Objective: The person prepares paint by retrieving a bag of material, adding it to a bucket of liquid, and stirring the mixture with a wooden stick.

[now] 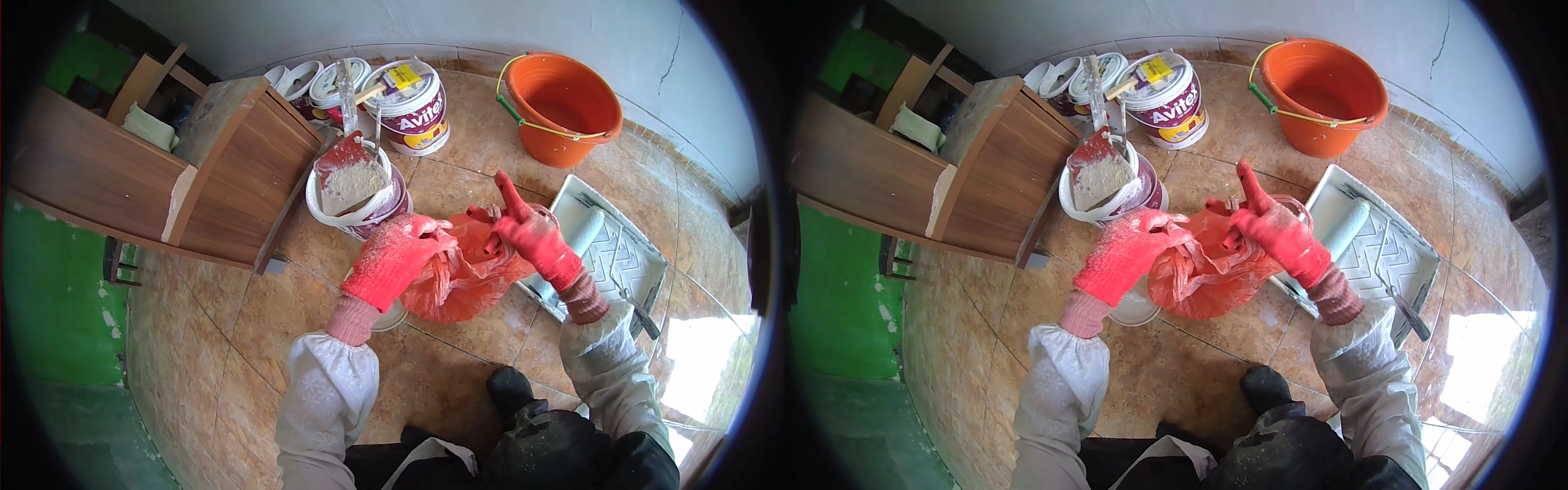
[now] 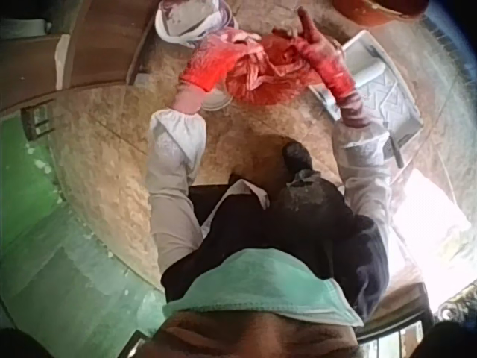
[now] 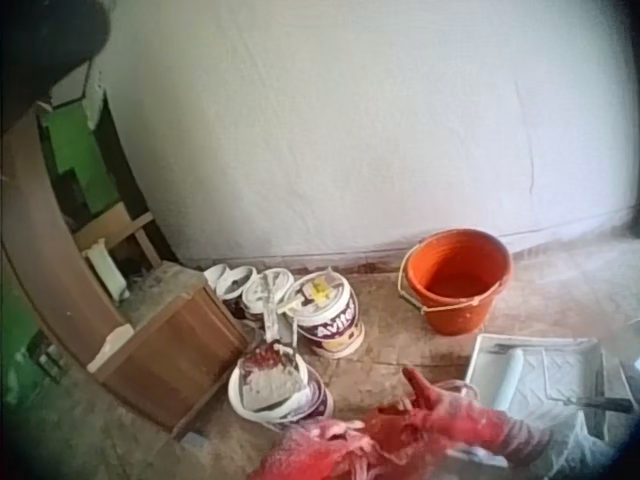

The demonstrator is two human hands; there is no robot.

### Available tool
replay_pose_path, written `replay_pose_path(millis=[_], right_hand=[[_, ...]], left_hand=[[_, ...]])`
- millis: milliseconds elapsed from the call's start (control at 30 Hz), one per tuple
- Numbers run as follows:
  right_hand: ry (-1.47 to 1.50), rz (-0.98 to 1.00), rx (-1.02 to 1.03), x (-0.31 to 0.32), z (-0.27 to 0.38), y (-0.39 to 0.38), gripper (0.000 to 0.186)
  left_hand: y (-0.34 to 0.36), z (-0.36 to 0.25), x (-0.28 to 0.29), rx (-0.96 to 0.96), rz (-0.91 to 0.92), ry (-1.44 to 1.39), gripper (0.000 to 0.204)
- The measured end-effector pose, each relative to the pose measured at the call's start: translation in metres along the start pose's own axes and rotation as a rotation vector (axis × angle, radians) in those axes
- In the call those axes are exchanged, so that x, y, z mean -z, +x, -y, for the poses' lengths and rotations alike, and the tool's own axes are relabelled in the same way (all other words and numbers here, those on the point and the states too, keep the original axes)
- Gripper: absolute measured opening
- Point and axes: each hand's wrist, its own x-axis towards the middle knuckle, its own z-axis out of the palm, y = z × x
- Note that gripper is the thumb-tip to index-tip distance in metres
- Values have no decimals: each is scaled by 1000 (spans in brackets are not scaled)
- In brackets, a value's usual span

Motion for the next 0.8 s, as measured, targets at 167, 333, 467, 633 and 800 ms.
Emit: replay_pose_path(millis=[167,333,467,633,800], right_hand=[[-112,-56,219,-43,-14,5,97],[-418,-110,20,-50,-1,1,96],[-92,-24,16,-51,-4,-8,91],[-40,71,-19,-78,32,-26,90],[-877,127,-69,-109,84,-53,97]], left_hand=[[-4,-26,0,203,-4,-176,38],[-13,-27,10,54,0,-16,31],[-26,-20,11,-144,-91,34,22],[-33,-70,31,-240,-205,239,17],[-73,-95,30,-237,-340,238,23]])
